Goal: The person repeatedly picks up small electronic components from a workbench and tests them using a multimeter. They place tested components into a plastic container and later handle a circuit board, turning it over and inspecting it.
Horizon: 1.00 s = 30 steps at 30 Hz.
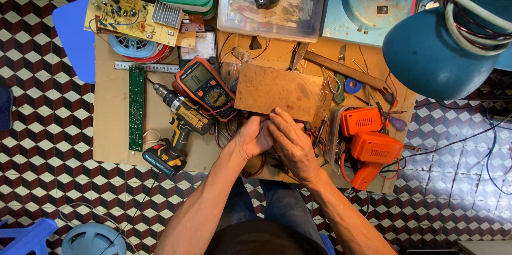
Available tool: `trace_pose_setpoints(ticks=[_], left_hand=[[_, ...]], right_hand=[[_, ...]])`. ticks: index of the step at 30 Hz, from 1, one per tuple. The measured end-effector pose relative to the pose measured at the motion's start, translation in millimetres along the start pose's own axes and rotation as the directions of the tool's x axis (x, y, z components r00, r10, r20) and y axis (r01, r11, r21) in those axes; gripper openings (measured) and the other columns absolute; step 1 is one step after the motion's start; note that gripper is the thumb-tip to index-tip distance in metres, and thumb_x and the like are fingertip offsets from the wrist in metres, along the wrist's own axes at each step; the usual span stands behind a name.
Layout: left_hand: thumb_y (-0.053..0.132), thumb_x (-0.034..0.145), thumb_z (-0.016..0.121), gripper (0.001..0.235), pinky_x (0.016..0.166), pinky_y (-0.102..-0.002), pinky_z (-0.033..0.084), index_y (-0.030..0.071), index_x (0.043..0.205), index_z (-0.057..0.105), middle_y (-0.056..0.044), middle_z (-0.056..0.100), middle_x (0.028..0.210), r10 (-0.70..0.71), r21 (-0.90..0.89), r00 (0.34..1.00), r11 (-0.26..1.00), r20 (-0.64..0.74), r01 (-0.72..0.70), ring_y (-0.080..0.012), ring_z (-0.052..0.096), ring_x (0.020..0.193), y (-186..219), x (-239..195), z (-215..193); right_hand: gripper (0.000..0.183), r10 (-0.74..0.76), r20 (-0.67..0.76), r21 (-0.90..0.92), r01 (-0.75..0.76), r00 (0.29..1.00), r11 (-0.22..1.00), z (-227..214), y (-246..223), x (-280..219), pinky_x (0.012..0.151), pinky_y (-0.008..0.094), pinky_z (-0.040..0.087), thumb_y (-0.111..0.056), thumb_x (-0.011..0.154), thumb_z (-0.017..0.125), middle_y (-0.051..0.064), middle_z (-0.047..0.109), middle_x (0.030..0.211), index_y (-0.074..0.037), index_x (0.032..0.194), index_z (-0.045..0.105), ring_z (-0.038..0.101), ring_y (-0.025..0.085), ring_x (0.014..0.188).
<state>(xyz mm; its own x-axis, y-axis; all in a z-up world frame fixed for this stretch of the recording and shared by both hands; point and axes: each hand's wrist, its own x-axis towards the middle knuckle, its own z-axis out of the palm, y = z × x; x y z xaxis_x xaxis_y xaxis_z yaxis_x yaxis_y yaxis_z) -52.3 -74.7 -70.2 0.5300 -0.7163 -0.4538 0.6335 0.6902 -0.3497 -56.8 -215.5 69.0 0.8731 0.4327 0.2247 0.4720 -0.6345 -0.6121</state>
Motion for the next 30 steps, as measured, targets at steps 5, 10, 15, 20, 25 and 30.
trace_pose_setpoints(ticks=[5, 10, 15, 20, 25, 30], left_hand=[[0.027, 0.107, 0.041, 0.054, 0.107, -0.045, 0.052, -0.015, 0.141, 0.044, -0.036, 0.058, 0.132, -0.066, 0.164, 0.996, 0.984, -0.058, 0.075, -0.0407, 0.062, 0.121, -1, -6, 21], [0.016, 0.107, 0.049, 0.041, 0.106, -0.042, 0.054, -0.010, 0.138, 0.049, -0.028, 0.061, 0.134, -0.046, 0.148, 0.999, 0.988, -0.007, 0.046, -0.0343, 0.065, 0.120, 0, -2, 15], [0.014, 0.104, 0.053, 0.032, 0.089, -0.035, 0.058, -0.005, 0.129, 0.059, -0.017, 0.068, 0.121, 0.107, 0.331, 0.982, 0.942, -0.156, -0.050, -0.0240, 0.069, 0.103, -3, 3, -20], [0.036, 0.104, 0.054, 0.042, 0.051, -0.026, 0.041, -0.004, 0.108, 0.068, -0.005, 0.062, 0.080, 0.245, 0.766, 0.878, 0.615, -0.411, 0.188, -0.0124, 0.053, 0.064, -36, -41, -26], [0.028, 0.102, 0.057, 0.034, 0.058, -0.026, 0.042, -0.001, 0.109, 0.071, -0.002, 0.061, 0.082, 0.204, 0.770, 0.862, 0.574, -0.463, 0.278, -0.0108, 0.053, 0.069, -23, -70, 31], [0.027, 0.099, 0.055, 0.026, 0.073, -0.025, 0.048, 0.005, 0.100, 0.069, 0.000, 0.064, 0.085, 0.388, 0.869, 0.907, 0.493, -0.163, -0.054, -0.0083, 0.060, 0.079, 23, -21, 120]], right_hand=[[0.047, -0.026, 0.033, 0.035, 0.024, 0.999, 0.999, 6, -15, -20, 0.112, 0.045, 0.050, 0.014, 0.077, 0.066, 0.022, 0.064, 0.135, 0.007, 0.123, 0.066, 0.058, 0.039, 0.136], [0.036, 0.225, -0.156, 0.101, -0.211, 0.962, 0.972, -12, -40, -48, 0.112, 0.043, 0.050, 0.010, 0.090, 0.067, 0.019, 0.063, 0.137, 0.003, 0.126, 0.066, 0.058, 0.036, 0.137], [0.028, 0.474, -0.155, 0.060, -0.471, 0.867, 0.880, -31, -51, -77, 0.107, 0.037, 0.053, 0.005, 0.096, 0.062, 0.018, 0.066, 0.134, 0.002, 0.124, 0.066, 0.063, 0.030, 0.129], [0.027, 0.808, 0.013, 0.354, -0.759, 0.589, 0.547, -35, -47, -70, 0.095, 0.031, 0.055, -0.012, 0.097, 0.061, 0.011, 0.075, 0.120, -0.001, 0.119, 0.072, 0.072, 0.021, 0.109], [0.034, 0.952, 0.117, 0.552, -0.815, 0.283, 0.175, -32, -35, -59, 0.089, 0.029, 0.057, -0.023, 0.099, 0.060, 0.012, 0.081, 0.105, -0.002, 0.121, 0.074, 0.074, 0.018, 0.099], [0.031, 0.965, -0.047, 0.599, -0.766, 0.259, 0.235, -39, -35, -40, 0.085, 0.030, 0.056, -0.021, 0.099, 0.061, 0.011, 0.079, 0.103, -0.002, 0.120, 0.075, 0.072, 0.018, 0.095]])
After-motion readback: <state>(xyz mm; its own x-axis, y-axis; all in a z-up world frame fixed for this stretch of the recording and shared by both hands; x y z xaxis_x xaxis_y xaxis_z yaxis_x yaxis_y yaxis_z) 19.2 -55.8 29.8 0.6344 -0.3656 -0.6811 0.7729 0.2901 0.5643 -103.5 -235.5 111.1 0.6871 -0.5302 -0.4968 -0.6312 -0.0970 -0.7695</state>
